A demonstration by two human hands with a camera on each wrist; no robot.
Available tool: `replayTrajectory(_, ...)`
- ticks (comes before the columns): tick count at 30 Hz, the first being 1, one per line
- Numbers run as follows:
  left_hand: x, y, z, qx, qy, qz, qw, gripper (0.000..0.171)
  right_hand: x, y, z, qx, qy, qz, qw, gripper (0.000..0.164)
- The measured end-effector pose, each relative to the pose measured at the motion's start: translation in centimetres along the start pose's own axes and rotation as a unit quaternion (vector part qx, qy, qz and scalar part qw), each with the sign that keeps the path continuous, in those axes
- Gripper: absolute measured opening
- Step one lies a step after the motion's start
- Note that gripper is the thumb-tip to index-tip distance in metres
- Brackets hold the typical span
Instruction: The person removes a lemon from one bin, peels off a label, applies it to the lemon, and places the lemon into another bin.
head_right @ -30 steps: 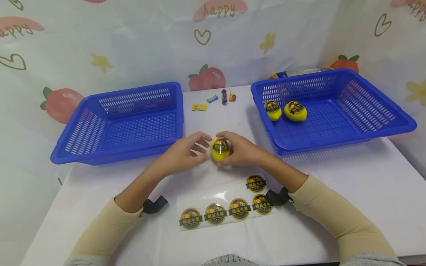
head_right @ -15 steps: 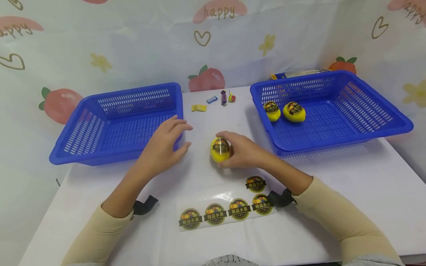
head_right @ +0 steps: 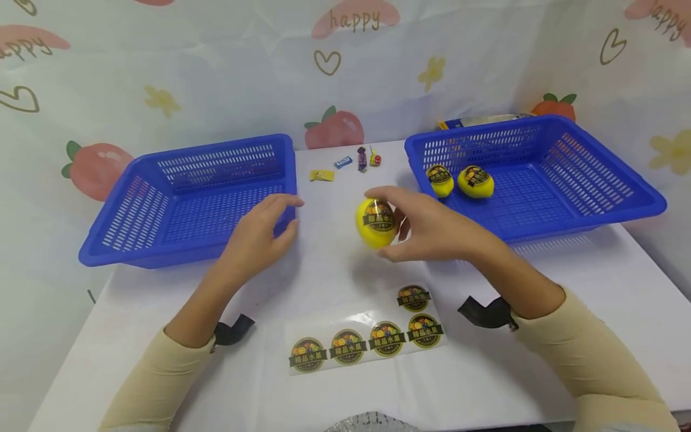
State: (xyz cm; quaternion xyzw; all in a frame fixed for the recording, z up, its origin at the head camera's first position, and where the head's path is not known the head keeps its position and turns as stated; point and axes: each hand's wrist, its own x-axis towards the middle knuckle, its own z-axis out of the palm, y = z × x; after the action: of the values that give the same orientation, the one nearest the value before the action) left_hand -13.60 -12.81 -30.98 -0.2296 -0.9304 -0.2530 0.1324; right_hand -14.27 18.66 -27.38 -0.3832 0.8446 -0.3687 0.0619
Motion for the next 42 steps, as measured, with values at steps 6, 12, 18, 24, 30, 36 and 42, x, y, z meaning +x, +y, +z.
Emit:
replayTrajectory(6, 0.0, 0.1, 0.3, 0.004, -0.001, 0.002, 1.0, 0.03, -1.3, 0.3, -3.7, -0.032, 0.069, -0.002, 0.997, 0.09)
replayTrajectory(12, 0.2, 0.0, 0.6, 0.016, 0.01, 0.01, 0.9998, 0.029, -2.7, 1.5, -6.8, -0.073, 0.106, 0.097, 0.987, 0.09)
replayTrajectory(18, 0.3, 0.3, 0.7, 0.024, 0.006, 0.001, 0.9997, 0.029, -4.2, 5.3, -9.9, -0.082, 0.108, 0.165, 0.977, 0.09)
replayTrajectory(24, 0.4, 0.5, 0.8, 0.029, 0.001, -0.001, 0.9996, 0.029, -5.6, 9.4, -12.4, -0.135, 0.099, 0.245, 0.955, 0.093)
replayTrajectory(30, 0.4, 0.6, 0.9, 0.036, -0.001, -0.006, 0.9993, 0.029, -6.8, 13.2, -14.0, -0.168, 0.054, 0.289, 0.941, 0.088)
replayTrajectory(36, 0.4, 0.7, 1.0, 0.039, -0.003, -0.007, 0.9992, 0.03, -7.8, 16.2, -14.3, -0.158, -0.02, 0.314, 0.936, 0.083)
replayTrajectory(42, 0.4, 0.6, 1.0, 0.048, -0.005, -0.007, 0.9988, 0.03, -7.9, 17.6, -13.4, -0.162, -0.066, 0.324, 0.93, 0.081)
